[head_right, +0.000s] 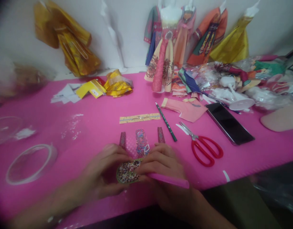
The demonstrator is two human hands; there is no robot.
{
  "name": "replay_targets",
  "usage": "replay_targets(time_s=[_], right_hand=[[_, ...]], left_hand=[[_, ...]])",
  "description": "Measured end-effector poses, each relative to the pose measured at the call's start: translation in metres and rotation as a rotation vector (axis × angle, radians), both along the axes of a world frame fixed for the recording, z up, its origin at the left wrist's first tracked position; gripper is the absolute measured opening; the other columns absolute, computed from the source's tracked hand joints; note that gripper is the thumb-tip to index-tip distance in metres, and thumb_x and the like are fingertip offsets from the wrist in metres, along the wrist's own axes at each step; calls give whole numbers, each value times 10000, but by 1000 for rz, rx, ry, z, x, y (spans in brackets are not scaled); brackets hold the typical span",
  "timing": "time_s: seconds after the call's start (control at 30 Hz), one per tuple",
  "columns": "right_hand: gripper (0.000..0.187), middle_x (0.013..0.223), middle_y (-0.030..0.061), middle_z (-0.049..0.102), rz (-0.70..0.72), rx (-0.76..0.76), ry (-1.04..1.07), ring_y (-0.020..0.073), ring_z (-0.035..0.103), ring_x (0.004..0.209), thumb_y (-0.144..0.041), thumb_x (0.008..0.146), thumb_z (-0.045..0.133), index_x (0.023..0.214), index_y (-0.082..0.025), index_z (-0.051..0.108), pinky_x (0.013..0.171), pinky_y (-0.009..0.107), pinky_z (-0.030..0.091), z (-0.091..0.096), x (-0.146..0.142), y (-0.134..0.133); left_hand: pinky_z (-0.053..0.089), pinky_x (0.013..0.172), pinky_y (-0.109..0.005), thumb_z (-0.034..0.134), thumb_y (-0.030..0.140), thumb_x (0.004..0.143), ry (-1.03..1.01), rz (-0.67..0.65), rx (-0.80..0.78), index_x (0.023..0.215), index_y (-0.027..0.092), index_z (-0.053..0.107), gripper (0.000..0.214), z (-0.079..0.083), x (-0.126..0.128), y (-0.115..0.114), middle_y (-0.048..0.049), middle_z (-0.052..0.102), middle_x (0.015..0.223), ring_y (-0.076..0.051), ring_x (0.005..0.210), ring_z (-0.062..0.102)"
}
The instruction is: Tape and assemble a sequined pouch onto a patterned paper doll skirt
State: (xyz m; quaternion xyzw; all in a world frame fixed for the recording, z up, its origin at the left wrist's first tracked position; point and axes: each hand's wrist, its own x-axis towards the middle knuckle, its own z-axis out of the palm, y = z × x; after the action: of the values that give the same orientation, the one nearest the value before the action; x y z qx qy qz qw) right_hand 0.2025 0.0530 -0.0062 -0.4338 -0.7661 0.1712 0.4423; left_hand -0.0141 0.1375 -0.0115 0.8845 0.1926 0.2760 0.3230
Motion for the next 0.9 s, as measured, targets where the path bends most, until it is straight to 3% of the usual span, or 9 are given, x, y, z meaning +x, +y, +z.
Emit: replay_targets(time_s=[0.17, 0.5, 0.9], right_hand=[[166, 871, 3, 690, -43, -27, 66, 182, 623, 857, -91, 910, 545, 996, -203, 632, 953, 429, 405, 0, 6, -1], [185, 872, 19, 686, -187, -11, 150, 208, 626, 857, -102, 911, 550, 991, -228, 660, 879, 438, 465, -9, 16, 7], [120, 827, 40, 699, -164, -156, 110, 202, 634, 834, -196, 939, 556, 915, -193, 674, 813, 392, 512, -20, 15, 14]], left_hand=[[507, 775, -418, 785, 340, 752, 22, 50, 6, 1088, 196, 611, 405, -2, -2, 2, -64, 675, 941, -241, 860, 620], [542, 734, -386, 724, 304, 803, -3, 382, 32, 999, 235, 611, 237, -2, -5, 15, -25, 677, 922, -218, 847, 648], [543, 761, -405, 709, 349, 821, -21, 386, 55, 1002, 250, 601, 233, 1, -6, 15, -17, 659, 935, -219, 858, 646]])
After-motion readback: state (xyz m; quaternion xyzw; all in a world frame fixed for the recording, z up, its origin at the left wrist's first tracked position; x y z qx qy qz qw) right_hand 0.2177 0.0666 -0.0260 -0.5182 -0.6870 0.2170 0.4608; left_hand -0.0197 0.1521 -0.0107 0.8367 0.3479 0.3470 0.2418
